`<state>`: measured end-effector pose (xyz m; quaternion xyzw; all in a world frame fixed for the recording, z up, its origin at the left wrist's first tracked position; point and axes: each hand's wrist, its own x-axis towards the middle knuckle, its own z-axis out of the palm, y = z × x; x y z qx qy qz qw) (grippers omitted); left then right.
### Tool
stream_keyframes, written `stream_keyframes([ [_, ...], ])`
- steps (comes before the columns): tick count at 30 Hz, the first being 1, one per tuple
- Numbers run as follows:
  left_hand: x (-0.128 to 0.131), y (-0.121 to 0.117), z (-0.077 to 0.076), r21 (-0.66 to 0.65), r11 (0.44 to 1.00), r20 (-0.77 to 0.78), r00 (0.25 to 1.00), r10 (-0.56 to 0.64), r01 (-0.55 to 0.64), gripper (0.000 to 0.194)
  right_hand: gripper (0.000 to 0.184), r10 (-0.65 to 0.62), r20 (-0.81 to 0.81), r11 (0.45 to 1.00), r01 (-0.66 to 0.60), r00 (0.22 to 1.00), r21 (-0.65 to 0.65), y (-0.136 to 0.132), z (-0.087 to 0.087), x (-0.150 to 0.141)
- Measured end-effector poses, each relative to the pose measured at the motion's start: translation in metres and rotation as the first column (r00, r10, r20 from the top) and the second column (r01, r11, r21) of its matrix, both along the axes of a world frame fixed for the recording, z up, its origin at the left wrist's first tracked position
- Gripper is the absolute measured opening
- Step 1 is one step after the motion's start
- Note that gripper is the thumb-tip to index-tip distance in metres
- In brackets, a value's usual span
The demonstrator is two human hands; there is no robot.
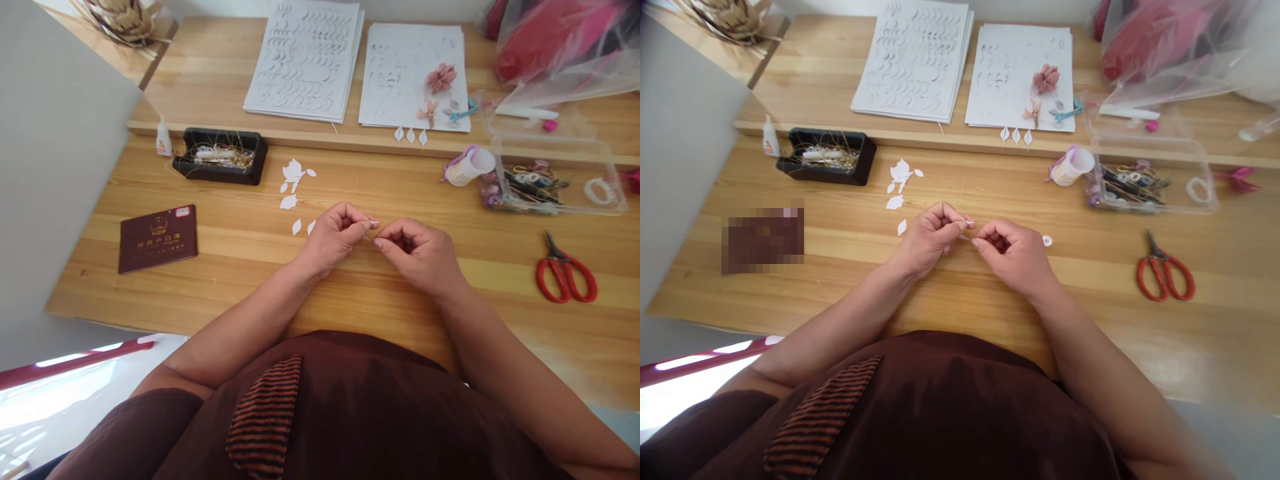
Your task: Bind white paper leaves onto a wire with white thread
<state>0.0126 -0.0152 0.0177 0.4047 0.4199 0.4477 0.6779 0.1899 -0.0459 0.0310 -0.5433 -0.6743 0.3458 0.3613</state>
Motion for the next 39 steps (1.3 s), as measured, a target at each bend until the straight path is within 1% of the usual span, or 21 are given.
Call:
stream_keyframes([
  [3,0.000,0.000,-0.002,0.008,1.000,-0.040,0.999,-0.014,0.014,0.020,0.007,0.037,0.130,0.986,-0.057,0.991,0.155,-0.004,0.001,-0.001],
  [5,0.000,0.000,-0.003,0.041,0.998,-0.057,0.998,-0.036,0.038,0.020,0.007,0.033,0.195,0.970,-0.078,0.980,0.229,-0.006,0.002,-0.001],
  [8,-0.001,-0.001,-0.006,0.114,0.990,-0.068,0.995,-0.075,0.082,0.020,0.007,-0.021,0.226,0.955,-0.048,0.974,0.293,-0.007,0.006,0.000],
  [10,-0.002,-0.001,-0.007,0.152,0.981,-0.099,0.989,-0.106,0.121,0.020,0.007,-0.047,0.218,0.952,-0.023,0.975,0.306,-0.007,0.009,0.001],
  [13,-0.002,-0.002,-0.006,0.164,0.971,-0.154,0.977,-0.147,0.172,0.022,0.007,-0.067,0.175,0.959,0.015,0.982,0.284,-0.005,0.011,0.004],
  [15,-0.003,-0.003,-0.005,0.153,0.968,-0.157,0.972,-0.176,0.200,0.023,0.007,-0.080,0.115,0.970,0.050,0.990,0.239,-0.003,0.011,0.006],
  [17,-0.003,-0.004,-0.003,0.143,0.963,-0.131,0.969,-0.210,0.228,0.024,0.008,-0.080,0.029,0.984,0.074,0.996,0.159,0.001,0.010,0.008],
  [20,-0.003,-0.004,-0.001,0.129,0.958,-0.072,0.966,-0.247,0.255,0.025,0.012,-0.064,-0.107,0.998,0.066,0.992,0.011,0.007,0.007,0.011],
  [24,-0.004,-0.005,0.004,0.075,0.957,-0.032,0.960,-0.280,0.281,0.025,0.020,-0.105,-0.230,0.986,0.070,0.968,-0.152,0.014,0.004,0.012],
  [26,-0.004,-0.005,0.007,0.051,0.964,-0.026,0.965,-0.261,0.262,0.027,0.023,-0.121,-0.266,0.978,0.069,0.956,-0.195,0.015,0.002,0.012],
  [29,-0.003,-0.004,0.007,0.018,0.980,-0.026,0.979,-0.200,0.200,0.027,0.026,-0.100,-0.268,0.980,0.049,0.958,-0.192,0.015,0.000,0.009],
  [33,-0.002,-0.001,0.003,0.011,0.995,-0.012,0.995,-0.096,0.096,0.024,0.024,-0.065,-0.211,0.987,0.032,0.975,-0.158,0.011,-0.002,0.007],
  [36,-0.001,0.000,0.000,0.023,0.999,0.003,0.999,-0.047,0.047,0.022,0.018,-0.052,-0.113,0.995,0.042,0.992,-0.087,0.006,-0.003,0.007],
  [39,0.000,-0.001,0.000,0.035,0.999,-0.009,0.999,-0.039,0.040,0.019,0.012,-0.033,-0.008,0.999,0.033,0.999,0.006,0.001,-0.001,0.005],
])
